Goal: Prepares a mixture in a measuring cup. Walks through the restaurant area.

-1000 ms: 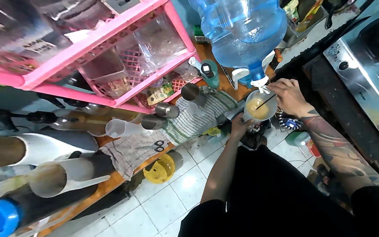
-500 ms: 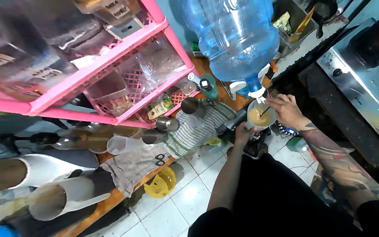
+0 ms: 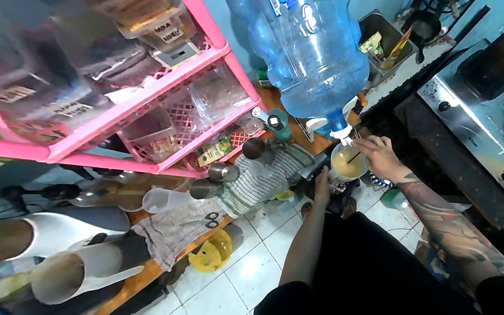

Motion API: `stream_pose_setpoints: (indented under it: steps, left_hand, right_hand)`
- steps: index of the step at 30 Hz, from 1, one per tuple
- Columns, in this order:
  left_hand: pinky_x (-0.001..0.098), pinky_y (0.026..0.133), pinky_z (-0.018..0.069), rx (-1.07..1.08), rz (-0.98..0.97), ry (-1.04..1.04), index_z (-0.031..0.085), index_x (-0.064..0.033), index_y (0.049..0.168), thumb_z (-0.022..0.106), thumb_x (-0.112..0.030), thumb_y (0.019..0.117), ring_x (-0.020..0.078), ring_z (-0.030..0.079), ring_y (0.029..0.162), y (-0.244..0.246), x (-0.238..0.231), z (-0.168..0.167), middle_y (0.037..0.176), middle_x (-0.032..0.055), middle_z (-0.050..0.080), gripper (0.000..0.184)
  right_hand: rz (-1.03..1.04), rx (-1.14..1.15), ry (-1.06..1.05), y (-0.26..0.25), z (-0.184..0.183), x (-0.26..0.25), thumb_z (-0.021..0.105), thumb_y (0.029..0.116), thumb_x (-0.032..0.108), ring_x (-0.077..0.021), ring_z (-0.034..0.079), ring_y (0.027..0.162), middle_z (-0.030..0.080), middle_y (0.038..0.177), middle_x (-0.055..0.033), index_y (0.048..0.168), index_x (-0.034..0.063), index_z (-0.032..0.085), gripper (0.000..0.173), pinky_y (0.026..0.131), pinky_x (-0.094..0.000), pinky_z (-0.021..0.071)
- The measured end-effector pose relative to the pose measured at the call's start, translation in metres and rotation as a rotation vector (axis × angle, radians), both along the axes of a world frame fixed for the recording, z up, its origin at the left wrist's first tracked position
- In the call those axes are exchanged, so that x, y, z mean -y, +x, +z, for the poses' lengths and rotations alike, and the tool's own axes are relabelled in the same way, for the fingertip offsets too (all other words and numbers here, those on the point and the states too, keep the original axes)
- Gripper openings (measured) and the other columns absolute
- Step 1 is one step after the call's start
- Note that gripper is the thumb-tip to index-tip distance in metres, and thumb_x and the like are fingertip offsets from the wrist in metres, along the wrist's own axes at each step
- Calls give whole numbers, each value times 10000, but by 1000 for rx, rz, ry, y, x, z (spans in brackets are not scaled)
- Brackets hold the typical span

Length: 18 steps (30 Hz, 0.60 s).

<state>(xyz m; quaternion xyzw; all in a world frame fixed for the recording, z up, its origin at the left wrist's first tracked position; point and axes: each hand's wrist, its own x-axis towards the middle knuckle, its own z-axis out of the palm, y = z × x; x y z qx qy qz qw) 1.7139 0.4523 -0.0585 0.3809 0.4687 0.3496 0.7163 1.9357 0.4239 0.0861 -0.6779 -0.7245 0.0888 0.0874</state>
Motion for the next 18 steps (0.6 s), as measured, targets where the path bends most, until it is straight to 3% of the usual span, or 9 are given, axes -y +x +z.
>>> stream_pose_setpoints:
  steps: [4,6,10,16,18]
  left_hand:
    - [378,819,542,-31,51,-31,686,-65,1080,410,-611,1043,171,633,888,5,1,0,950,75,670,613]
    - [394,805,545,-61,80,-53,704,-56,1083,460,-509,1062,187,638,886,9,1,1,960,92,681,514]
    - [365,700,526,-94,120,-77,699,-62,991,522,-361,1045,166,603,750,13,0,0,847,68,644,352]
    - [370,659,507,-115,114,-63,640,-101,882,521,-376,1016,165,565,697,12,-2,-1,783,40,585,328]
    - [368,666,500,-130,99,-40,647,-115,898,522,-400,1015,159,560,719,10,0,-1,806,34,585,333]
  right_hand:
    - [-3,-2,12,-1,0,2,599,890,-38,-303,476,1383,544,1517,48,1466,226,581,635,1099,-633,338]
    - [-9,-6,7,-2,1,3,613,887,-31,-306,478,1385,542,1520,51,1464,228,585,633,1101,-638,343]
    - [-21,-22,2,-2,-2,4,602,896,-31,-302,471,1394,524,1537,59,1472,229,575,633,1104,-634,338]
    - [-33,-32,-33,-3,-1,2,583,910,-24,-287,472,1394,519,1542,64,1496,242,550,645,1107,-614,338]
    - [-43,-46,-36,-4,-1,4,582,909,-38,-289,462,1404,509,1552,66,1504,242,540,659,1113,-621,328]
